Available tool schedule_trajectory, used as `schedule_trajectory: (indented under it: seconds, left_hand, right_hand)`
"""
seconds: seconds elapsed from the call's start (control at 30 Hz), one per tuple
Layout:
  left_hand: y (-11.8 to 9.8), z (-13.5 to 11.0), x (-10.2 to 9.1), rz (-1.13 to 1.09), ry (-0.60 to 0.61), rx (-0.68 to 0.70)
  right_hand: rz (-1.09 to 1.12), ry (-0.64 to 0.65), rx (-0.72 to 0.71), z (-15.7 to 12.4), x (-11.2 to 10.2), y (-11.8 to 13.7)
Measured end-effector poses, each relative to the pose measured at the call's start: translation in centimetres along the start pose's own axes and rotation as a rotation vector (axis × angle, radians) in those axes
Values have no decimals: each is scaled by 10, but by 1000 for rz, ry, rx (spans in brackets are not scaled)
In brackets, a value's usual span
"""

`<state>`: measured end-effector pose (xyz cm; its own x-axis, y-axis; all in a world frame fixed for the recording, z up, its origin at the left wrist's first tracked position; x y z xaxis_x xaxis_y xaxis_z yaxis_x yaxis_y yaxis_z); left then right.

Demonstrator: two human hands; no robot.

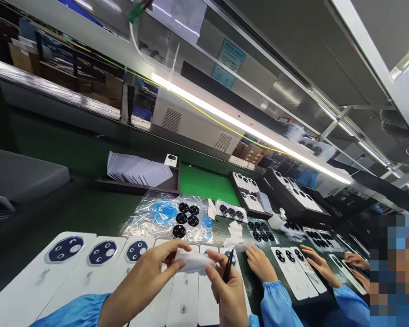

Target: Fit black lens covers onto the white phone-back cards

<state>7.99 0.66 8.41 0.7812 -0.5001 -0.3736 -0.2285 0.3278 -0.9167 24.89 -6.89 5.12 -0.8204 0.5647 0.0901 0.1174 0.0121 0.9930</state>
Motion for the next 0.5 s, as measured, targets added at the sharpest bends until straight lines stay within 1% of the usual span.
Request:
schedule_trajectory:
  seconds: [0.07, 0.17, 0.23, 0.3, 0.4, 0.5]
  left_hand:
    - [-8, 3, 1, 82, -15, 63]
    - [-15, 4, 10, 160, -14, 153]
    - [-18, 4, 19, 227, -40, 207]
    - [-22, 4, 28, 299, -64, 281]
    - [-31, 12, 40, 389, -79, 385]
    - [-44, 27, 49, 430, -32, 506]
  right_hand:
    - [-18, -16, -89, 3, -9, -9]
    - [-59, -41, -200, 1, -20, -19]
    - [-91, -56, -246, 0, -30, -22]
    - [-116, -28, -249, 5, -45, -21]
    - [-130, 35, -211, 33, -81, -12]
    - [-116, 36, -195, 74, -124, 2]
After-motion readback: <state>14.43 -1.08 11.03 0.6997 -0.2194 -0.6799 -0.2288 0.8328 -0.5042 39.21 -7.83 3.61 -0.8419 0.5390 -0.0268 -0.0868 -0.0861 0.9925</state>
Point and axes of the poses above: each hand's wrist, its own z-axis towards the middle knuckle, its own x-axis out of the palm, y = z × x, the point moved 6 cm from there along z, towards the middle knuckle, and after that the axes turned 2 degrees about z, right-handed, at the moved point
